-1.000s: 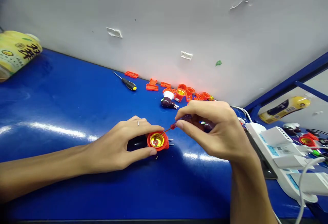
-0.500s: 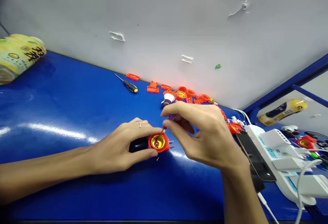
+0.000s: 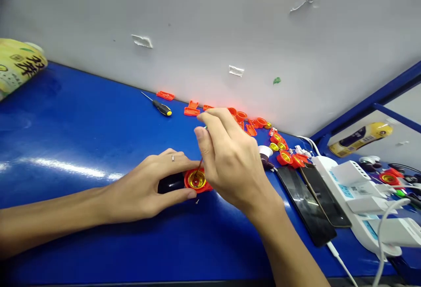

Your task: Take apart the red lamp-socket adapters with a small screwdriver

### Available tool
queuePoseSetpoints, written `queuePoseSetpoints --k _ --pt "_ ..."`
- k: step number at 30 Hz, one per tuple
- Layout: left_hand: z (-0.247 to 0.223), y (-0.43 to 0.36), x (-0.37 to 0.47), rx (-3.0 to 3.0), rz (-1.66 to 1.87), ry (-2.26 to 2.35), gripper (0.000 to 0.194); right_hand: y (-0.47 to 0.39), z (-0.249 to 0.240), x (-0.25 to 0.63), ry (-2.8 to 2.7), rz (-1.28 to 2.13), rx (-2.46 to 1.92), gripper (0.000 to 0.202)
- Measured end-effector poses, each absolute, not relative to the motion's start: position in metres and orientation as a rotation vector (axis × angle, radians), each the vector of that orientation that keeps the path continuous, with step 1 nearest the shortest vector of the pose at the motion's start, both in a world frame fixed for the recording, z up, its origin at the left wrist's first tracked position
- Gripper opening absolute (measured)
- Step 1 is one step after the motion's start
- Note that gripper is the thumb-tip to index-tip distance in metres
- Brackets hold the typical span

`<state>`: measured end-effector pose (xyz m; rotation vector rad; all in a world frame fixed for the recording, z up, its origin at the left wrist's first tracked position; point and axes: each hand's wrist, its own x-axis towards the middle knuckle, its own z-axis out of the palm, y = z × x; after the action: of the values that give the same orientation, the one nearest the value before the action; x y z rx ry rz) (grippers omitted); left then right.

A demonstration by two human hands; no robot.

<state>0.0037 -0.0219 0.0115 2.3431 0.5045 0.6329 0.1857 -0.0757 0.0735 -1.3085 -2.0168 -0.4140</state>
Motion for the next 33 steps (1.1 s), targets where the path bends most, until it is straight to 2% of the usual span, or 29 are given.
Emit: queuePoseSetpoints --k 4,7,11,13,15,19,21,23,27,31,33 --pt "0.012 -0.022 0.003 2.339 0.636 0.506 0.028 -0.077 0.061 0.192 -1.883 -0.001 -1.075 0.027" --pt "0.012 -0.021 0.003 2.353 0.661 0.466 0.027 -0.083 0.059 0.197 -1.925 0.021 -1.096 0.026" --pt "0.013 -0.021 0.003 2.372 0.678 0.465 0.032 -0.092 0.067 0.205 -2.058 0.142 -1.086 0.041" --pt "0.013 -0.021 0.003 2.370 0.670 0.474 0.034 -0.093 0.068 0.205 -2.029 0.178 -1.051 0.039" --pt "0.012 -0.021 0.003 2.368 0.669 0.463 0.036 -0.092 0.067 0.203 -1.928 0.103 -1.042 0.032" --pt "0.009 -0.020 0.004 2.373 0.689 0.454 0.035 -0.089 0.062 0.193 -1.725 -0.362 -1.192 0.003" --pt "0.008 -0.020 0.004 2.373 0.700 0.454 0.036 -0.088 0.060 0.189 -1.715 -0.556 -1.229 0.013" --pt "0.008 -0.020 0.005 2.370 0.704 0.453 0.036 -0.089 0.062 0.188 -1.783 -0.549 -1.180 0.012" --pt "0.009 -0.020 0.005 2.366 0.707 0.455 0.036 -0.093 0.068 0.195 -1.997 -0.084 -1.019 0.040" --pt "0.010 -0.020 0.004 2.366 0.692 0.458 0.033 -0.098 0.070 0.203 -1.988 0.122 -1.019 0.045" --pt "0.009 -0.020 0.004 2.365 0.695 0.458 0.033 -0.098 0.070 0.203 -1.919 0.104 -1.012 0.043"
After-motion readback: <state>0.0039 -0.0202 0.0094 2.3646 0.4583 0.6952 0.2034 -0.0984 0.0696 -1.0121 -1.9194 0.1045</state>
